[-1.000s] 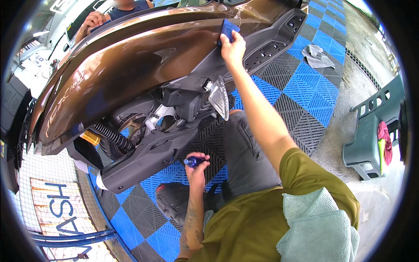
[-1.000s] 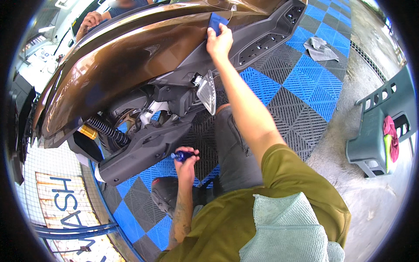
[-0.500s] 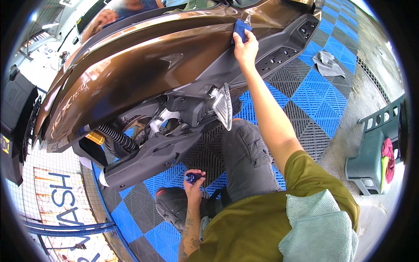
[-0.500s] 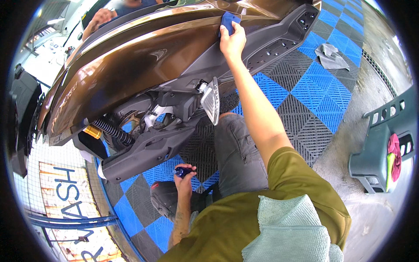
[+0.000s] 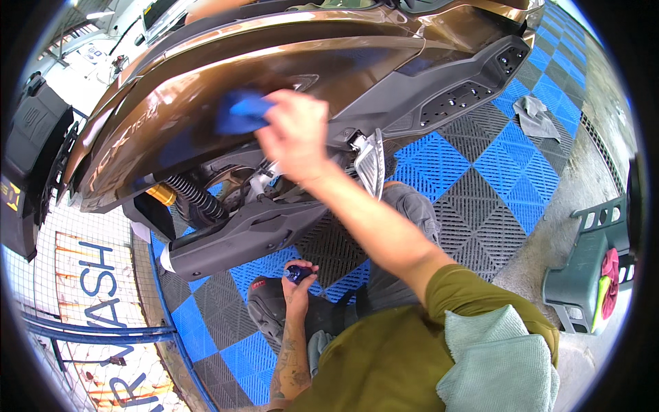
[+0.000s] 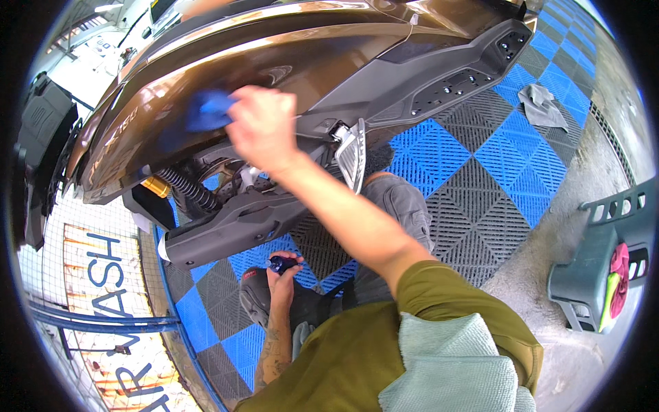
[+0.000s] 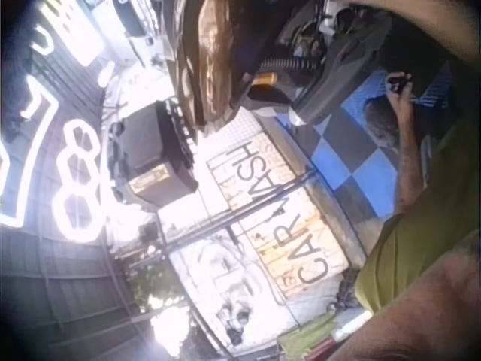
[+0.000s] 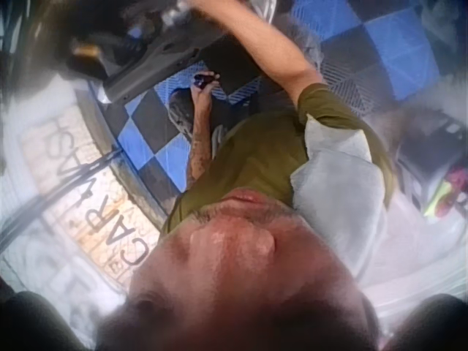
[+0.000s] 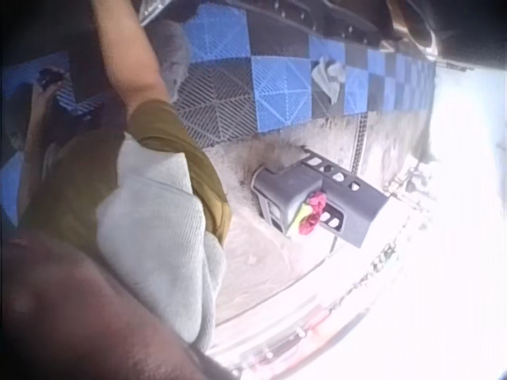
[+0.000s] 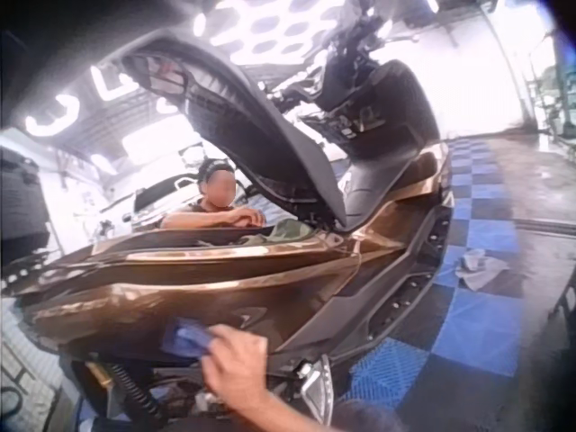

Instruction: The person wipes the rear and side panels of a brown motorcycle with a gray microfiber cloth, then applies a liquid from a small blue bottle using a blue applicator pad to the rear fender, side fairing, and front headlight area. The person moves around the motorcycle to reach different surfaces while another person stands nearby.

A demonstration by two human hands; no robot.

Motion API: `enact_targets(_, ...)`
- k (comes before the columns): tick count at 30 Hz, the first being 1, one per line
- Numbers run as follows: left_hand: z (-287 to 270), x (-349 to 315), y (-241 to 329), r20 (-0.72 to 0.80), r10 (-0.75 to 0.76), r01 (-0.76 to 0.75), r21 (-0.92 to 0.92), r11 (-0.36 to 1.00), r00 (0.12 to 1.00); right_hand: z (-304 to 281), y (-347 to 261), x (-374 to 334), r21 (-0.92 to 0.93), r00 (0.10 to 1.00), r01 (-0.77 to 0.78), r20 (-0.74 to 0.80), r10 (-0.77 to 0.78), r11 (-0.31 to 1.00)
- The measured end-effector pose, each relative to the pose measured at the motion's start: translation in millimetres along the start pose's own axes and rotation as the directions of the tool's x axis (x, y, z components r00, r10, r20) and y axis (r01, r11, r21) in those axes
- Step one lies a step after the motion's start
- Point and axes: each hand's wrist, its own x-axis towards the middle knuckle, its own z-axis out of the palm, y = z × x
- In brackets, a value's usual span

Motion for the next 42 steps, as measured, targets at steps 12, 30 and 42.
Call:
enact_targets(12, -1, -1, -21, 0.088, -0.029, 0.026, 0.033, 0.999, 0.996, 22, -44, 13, 0.067, 0.998, 0.062, -0.026, -0.060, 0.996)
enact_targets(30, -3, -7, -11, 0.039, -0.010, 0.007, 0.058, 0.998, 0.999, -46, 44, 99, -0.020, 0.983, -0.139, 0.117, 0.140, 0.990)
enact_targets(42, -6, -11, -1, -0.041, 0.026, -0.024, 0.047, 0.999, 0.999, -113, 201, 133, -0.305, 0.755, -0.388, 0.436, 0.489, 0.870)
